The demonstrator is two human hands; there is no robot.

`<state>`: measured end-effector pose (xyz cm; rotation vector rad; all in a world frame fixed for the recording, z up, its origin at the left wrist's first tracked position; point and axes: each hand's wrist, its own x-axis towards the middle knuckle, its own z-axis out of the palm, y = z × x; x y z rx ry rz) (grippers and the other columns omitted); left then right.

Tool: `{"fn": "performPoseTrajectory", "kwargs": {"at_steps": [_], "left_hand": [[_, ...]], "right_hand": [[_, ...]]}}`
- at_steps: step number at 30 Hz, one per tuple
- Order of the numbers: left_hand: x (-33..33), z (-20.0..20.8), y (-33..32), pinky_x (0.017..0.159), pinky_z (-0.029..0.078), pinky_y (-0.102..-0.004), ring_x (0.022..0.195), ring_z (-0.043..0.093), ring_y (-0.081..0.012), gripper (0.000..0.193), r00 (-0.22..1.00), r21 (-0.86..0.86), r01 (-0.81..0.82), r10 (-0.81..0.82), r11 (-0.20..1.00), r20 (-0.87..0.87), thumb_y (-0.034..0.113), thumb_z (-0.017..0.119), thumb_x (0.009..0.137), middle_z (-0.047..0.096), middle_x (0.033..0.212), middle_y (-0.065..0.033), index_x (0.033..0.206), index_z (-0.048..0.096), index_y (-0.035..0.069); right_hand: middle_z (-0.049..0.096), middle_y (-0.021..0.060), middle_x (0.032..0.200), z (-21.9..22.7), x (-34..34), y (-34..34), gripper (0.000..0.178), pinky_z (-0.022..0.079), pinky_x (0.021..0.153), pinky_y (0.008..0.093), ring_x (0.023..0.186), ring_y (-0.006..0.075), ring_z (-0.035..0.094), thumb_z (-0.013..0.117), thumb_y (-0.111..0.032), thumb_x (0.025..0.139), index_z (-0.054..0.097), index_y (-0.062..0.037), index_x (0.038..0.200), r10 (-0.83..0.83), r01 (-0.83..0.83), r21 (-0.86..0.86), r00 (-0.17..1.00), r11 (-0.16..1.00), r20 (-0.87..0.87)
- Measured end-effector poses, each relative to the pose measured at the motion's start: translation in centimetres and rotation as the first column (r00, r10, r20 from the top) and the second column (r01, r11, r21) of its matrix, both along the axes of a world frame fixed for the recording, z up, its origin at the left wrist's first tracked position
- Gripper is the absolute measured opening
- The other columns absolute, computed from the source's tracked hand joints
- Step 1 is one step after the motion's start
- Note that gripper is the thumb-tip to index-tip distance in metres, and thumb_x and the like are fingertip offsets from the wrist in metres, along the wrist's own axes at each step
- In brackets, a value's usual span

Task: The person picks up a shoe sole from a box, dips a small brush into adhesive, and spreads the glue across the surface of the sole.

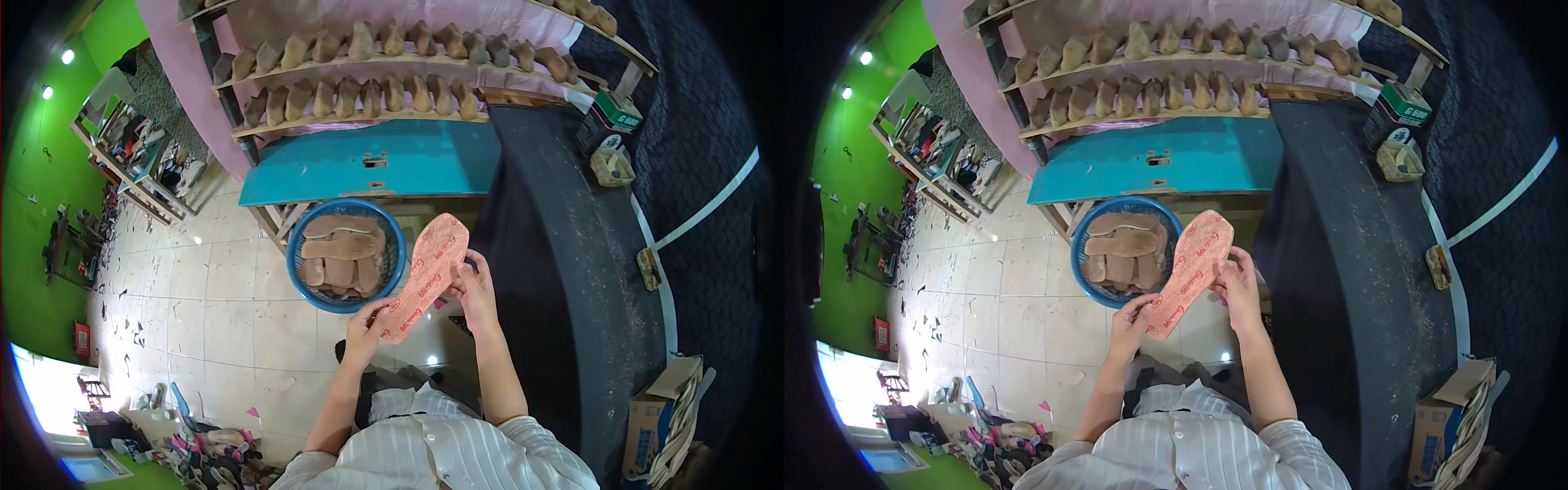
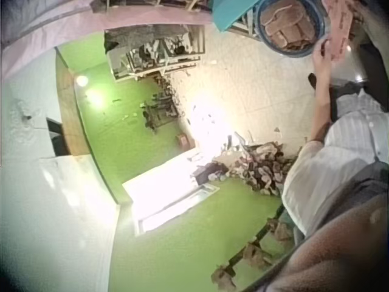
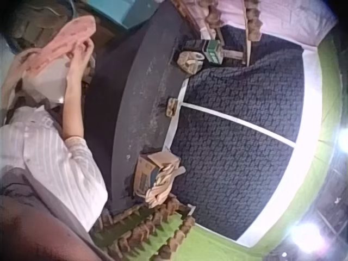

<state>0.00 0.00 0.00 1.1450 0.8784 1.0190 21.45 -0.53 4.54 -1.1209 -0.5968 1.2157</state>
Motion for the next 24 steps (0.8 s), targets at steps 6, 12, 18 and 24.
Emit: {"fn": "performPoseTrajectory", "kwargs": {"at_steps": [6, 12, 18, 24], "left_hand": [[-8.6, -1.6, 6.3, 0.078, 0.045, -0.0227, 0.088, 0.058, -0.0092, 0.022, 0.997, -0.076, 0.015, -0.021, 0.997, -0.075, 0.012, 0.056, 0.092, 0.065, 0.1, -0.0044, 0.109, 0.063, 0.0], [-15.0, -5.0, 13.4, 0.077, 0.044, -0.0237, 0.086, 0.055, -0.01, 0.021, 0.993, -0.146, -0.068, 0.052, 0.987, -0.109, 0.013, 0.06, 0.089, 0.061, 0.093, -0.0036, 0.108, 0.06, 0.003], [-17.9, -8.0, 17.3, 0.077, 0.043, -0.0235, 0.086, 0.054, -0.0098, 0.02, 0.999, -0.267, 0.002, -0.017, 0.964, -0.052, 0.013, 0.061, 0.089, 0.06, 0.092, -0.0028, 0.106, 0.059, 0.004], [-17.4, -9.7, 19.9, 0.078, 0.043, -0.0234, 0.087, 0.054, -0.0103, 0.018, 0.995, -0.286, -0.097, 0.089, 0.953, -0.038, 0.01, 0.061, 0.088, 0.059, 0.093, -0.0036, 0.104, 0.057, 0.003]], "right_hand": [[0.063, 0.0042, 0.095, -2.1, -7.8, 5.8, 0.026, 0.051, 0.073, 0.0282, 0.081, 0.0123, 0.064, 0.055, -0.019, 0.092, 0.043, -0.0091, 0.113, -0.064, 0.062, -0.077, 0.998, 0.995, -0.021], [0.061, 0.0047, 0.097, -6.2, -13.6, 9.7, 0.023, 0.051, 0.075, 0.0294, 0.082, 0.0146, 0.063, 0.056, -0.016, 0.09, 0.043, -0.0109, 0.108, -0.155, 0.142, -0.114, 0.981, 0.983, -0.115], [0.06, 0.005, 0.098, -8.2, -16.5, 11.6, 0.023, 0.05, 0.077, 0.0297, 0.087, 0.0149, 0.062, 0.055, -0.012, 0.088, 0.043, -0.0105, 0.109, -0.256, 0.222, -0.176, 0.946, 0.959, -0.201], [0.06, 0.0046, 0.099, -8.6, -16.8, 13.5, 0.023, 0.05, 0.078, 0.0295, 0.086, 0.0136, 0.061, 0.053, -0.01, 0.087, 0.044, -0.0101, 0.108, -0.24, 0.204, -0.213, 0.957, 0.956, -0.163]]}}
